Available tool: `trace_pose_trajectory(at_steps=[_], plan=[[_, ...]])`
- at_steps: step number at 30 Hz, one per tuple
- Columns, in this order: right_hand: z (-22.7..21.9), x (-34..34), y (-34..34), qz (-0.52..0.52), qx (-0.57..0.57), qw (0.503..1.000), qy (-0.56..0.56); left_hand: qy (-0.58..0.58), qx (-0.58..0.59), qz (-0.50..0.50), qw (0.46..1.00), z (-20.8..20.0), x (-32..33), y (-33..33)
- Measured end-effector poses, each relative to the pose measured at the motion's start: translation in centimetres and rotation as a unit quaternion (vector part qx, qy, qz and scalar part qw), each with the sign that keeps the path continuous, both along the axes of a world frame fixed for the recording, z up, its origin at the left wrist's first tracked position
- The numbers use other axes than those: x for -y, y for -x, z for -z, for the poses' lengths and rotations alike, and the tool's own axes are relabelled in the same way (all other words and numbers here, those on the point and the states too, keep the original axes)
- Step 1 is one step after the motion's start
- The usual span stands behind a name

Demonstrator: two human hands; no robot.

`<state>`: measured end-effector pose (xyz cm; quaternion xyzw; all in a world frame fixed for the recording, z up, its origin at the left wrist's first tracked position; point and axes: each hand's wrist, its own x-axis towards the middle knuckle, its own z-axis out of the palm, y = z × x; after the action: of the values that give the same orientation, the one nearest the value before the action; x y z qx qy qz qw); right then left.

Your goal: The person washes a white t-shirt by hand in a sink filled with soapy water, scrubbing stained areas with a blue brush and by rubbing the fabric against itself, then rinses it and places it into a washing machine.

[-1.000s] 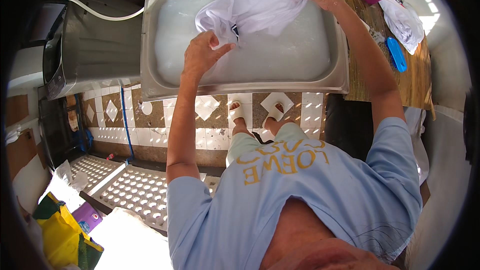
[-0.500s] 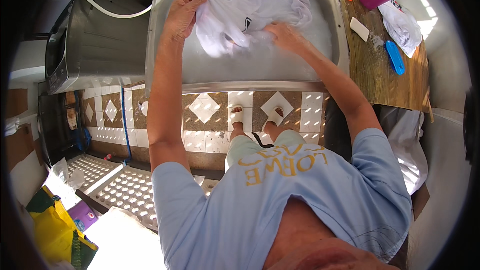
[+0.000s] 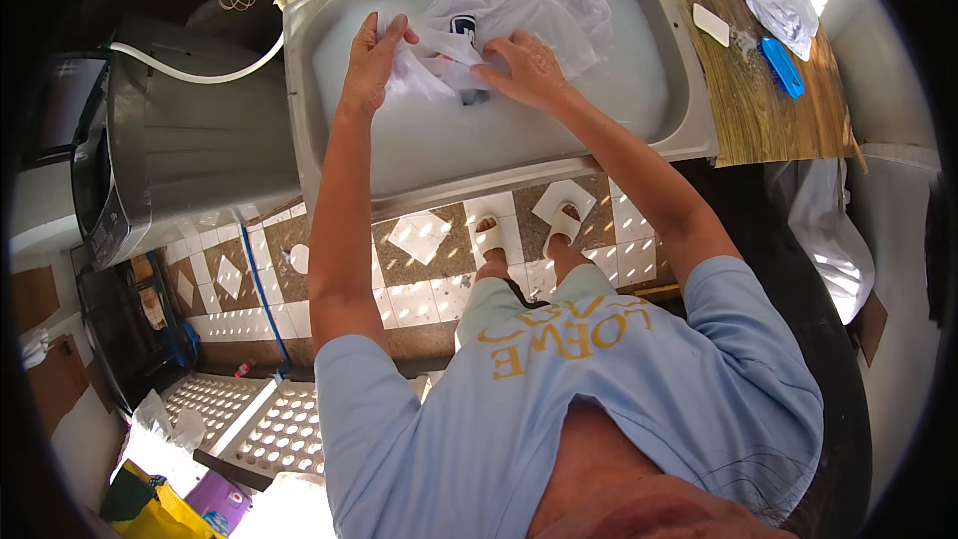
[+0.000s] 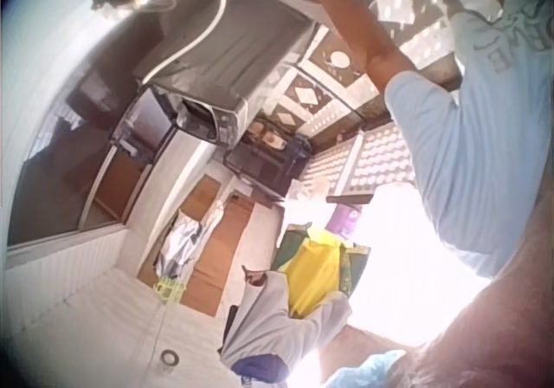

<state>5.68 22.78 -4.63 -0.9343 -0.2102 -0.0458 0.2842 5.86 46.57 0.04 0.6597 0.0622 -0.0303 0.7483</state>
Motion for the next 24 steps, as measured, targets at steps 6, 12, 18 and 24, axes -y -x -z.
trace_pose_trajectory(at_steps=[6,12,18,24], plan=[[-5.2,-0.4,-3.2,0.015,-0.129,0.985,-0.112,-0.014,0.126,0.048,0.991,-9.3,-1.1,-1.0],[-2.8,-3.3,-2.5,0.101,-0.1,0.966,-0.216,0.032,0.163,0.086,0.982,-12.4,0.5,-1.5],[-4.9,2.4,-4.5,0.068,-0.062,0.978,-0.186,-0.14,0.163,0.049,0.975,-13.6,-3.6,-2.1],[-15.8,-0.6,-4.6,-0.174,-0.011,0.968,-0.179,-0.222,0.208,0.091,0.948,-13.7,2.3,-2.2]])
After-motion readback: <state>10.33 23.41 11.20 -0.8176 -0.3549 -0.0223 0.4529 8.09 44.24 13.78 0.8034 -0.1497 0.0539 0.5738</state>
